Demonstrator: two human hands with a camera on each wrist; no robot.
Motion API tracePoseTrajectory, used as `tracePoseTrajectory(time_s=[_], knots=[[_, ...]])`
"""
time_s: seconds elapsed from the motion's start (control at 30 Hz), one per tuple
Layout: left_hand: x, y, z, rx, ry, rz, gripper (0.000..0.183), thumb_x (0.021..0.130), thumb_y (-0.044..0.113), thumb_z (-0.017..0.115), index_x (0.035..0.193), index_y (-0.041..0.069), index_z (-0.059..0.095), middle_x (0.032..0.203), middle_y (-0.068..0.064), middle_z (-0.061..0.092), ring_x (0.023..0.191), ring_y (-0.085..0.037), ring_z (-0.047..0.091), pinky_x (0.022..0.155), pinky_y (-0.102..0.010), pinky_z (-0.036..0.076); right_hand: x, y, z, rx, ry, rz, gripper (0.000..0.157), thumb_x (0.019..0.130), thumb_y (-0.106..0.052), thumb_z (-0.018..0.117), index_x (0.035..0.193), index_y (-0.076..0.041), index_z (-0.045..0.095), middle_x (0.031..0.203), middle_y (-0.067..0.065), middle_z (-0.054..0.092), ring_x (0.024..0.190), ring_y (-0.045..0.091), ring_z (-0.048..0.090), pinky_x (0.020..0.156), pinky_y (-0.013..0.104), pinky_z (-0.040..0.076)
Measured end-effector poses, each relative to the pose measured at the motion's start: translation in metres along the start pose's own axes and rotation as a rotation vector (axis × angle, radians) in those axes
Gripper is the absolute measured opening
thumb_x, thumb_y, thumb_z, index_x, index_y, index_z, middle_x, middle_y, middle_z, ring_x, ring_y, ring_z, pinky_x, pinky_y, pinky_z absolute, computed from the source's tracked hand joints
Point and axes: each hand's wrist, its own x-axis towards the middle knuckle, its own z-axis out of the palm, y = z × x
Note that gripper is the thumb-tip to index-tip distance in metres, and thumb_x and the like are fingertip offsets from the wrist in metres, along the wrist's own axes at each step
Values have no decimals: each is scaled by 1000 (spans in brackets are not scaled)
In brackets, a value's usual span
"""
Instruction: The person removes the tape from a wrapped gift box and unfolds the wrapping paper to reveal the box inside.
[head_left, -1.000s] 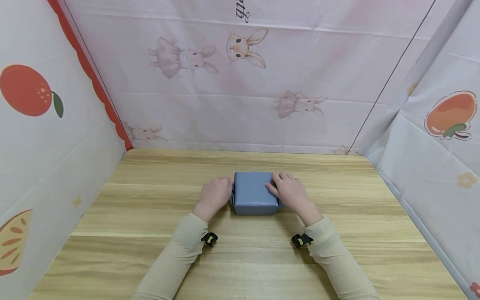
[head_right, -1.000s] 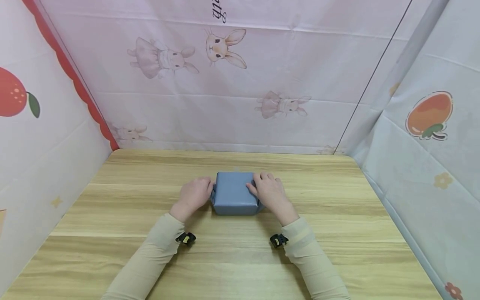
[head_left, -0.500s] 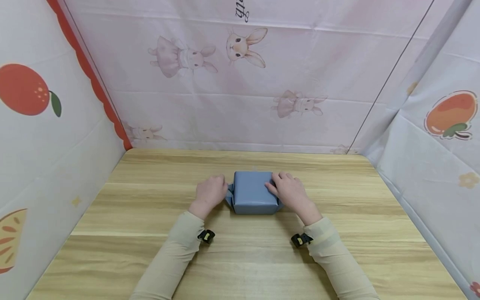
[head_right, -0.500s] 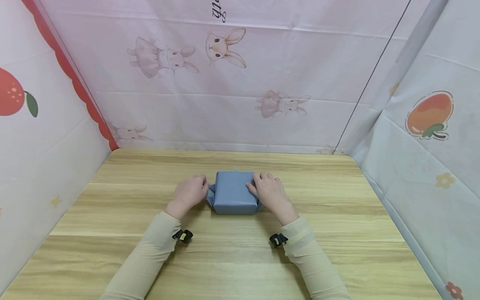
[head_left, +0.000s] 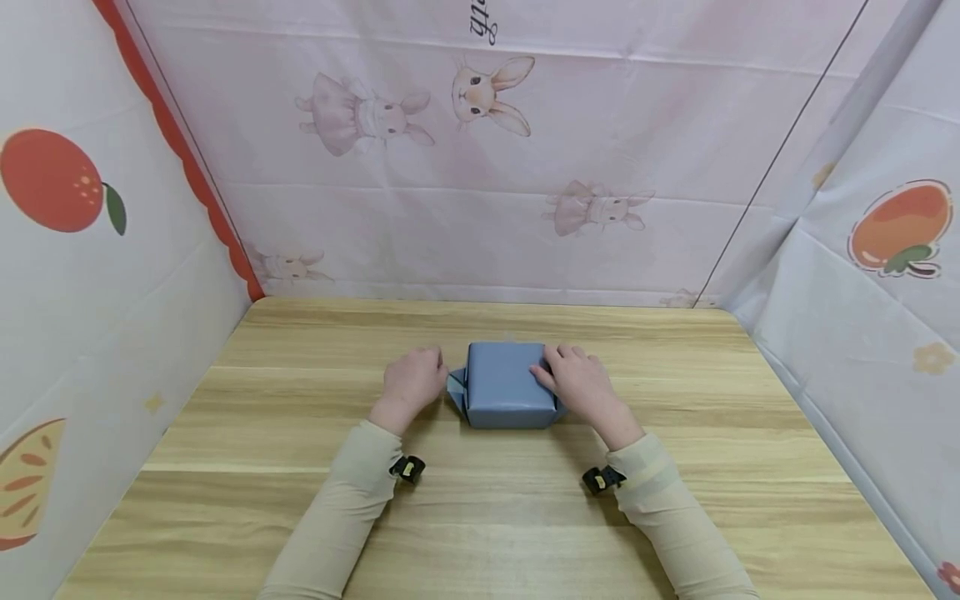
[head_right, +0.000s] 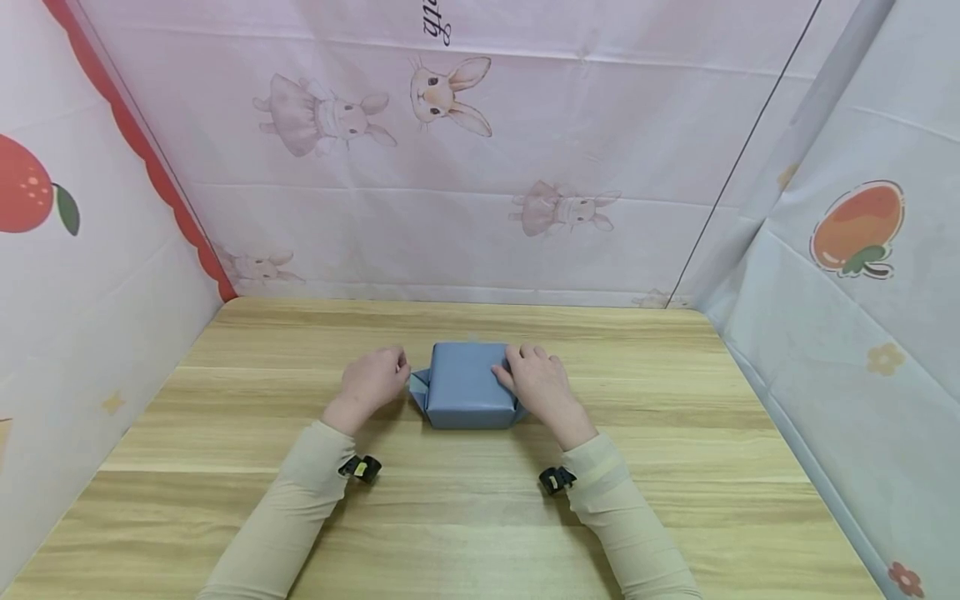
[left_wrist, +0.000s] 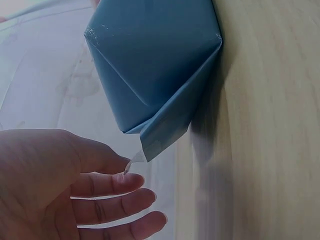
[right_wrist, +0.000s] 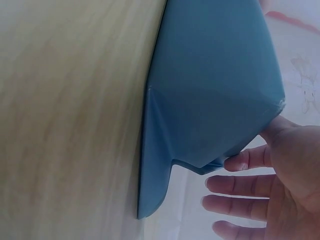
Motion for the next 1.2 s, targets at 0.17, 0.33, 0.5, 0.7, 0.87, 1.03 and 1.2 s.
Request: tracePoseTrajectory(time_s=[0.17, 0.33, 0.5, 0.7, 0.87, 1.03, 1.2], knots=[[1, 0, 1, -4, 11, 0, 19, 96, 23, 55, 86, 10, 63, 77, -5, 66, 62, -20, 59, 49, -35, 45, 0, 0, 0, 11, -17, 11, 36, 101, -46, 47, 98, -12, 57, 93, 9, 63, 84, 27, 60, 61, 41, 47], [1, 0, 2, -18, 33, -4, 19, 97, 22, 54, 84, 11, 61, 74, -3, 63, 60, -19, 57, 48, -33, 43, 0, 1, 1, 16, -22, 17, 36, 101, -47, 46, 98, -13, 57, 94, 9, 63, 85, 27, 61, 64, 42, 48], [1, 4, 5, -31, 65, 23, 19, 98, 25, 54, 92, 10, 64, 81, -4, 67, 61, -18, 58, 49, -32, 45, 0, 2, 2, 26, -7, 11, 36, 100, -47, 48, 96, -13, 57, 92, 8, 62, 85, 27, 61, 64, 43, 49], [4, 9, 14, -62, 177, 127, 26, 99, 31, 54, 109, 10, 66, 105, -9, 71, 83, -24, 68, 66, -40, 55, 1, 4, -1, 63, 18, -12, 34, 98, -45, 53, 87, -12, 56, 79, 4, 56, 69, 21, 53, 56, 34, 42], [4, 15, 18, -86, 192, 175, 38, 100, 39, 52, 121, 9, 63, 120, -12, 68, 108, -30, 65, 85, -45, 55, 4, 6, -1, 150, 40, -12, 31, 97, -39, 58, 83, -11, 57, 74, 2, 52, 61, 16, 45, 52, 28, 37], [6, 17, 21, -96, 144, 159, 47, 101, 43, 47, 132, 9, 58, 130, -14, 62, 119, -33, 59, 94, -49, 51, 6, 11, 5, 239, 58, 41, 28, 98, -35, 59, 97, -7, 61, 88, 8, 61, 67, 19, 53, 57, 32, 45], [10, 15, 25, -115, 98, 145, 51, 101, 46, 46, 137, 10, 54, 135, -14, 58, 123, -35, 56, 98, -51, 48, 9, 17, 12, 322, 45, 79, 45, 98, -38, 57, 127, -5, 58, 119, 16, 62, 105, 32, 63, 85, 46, 53]])
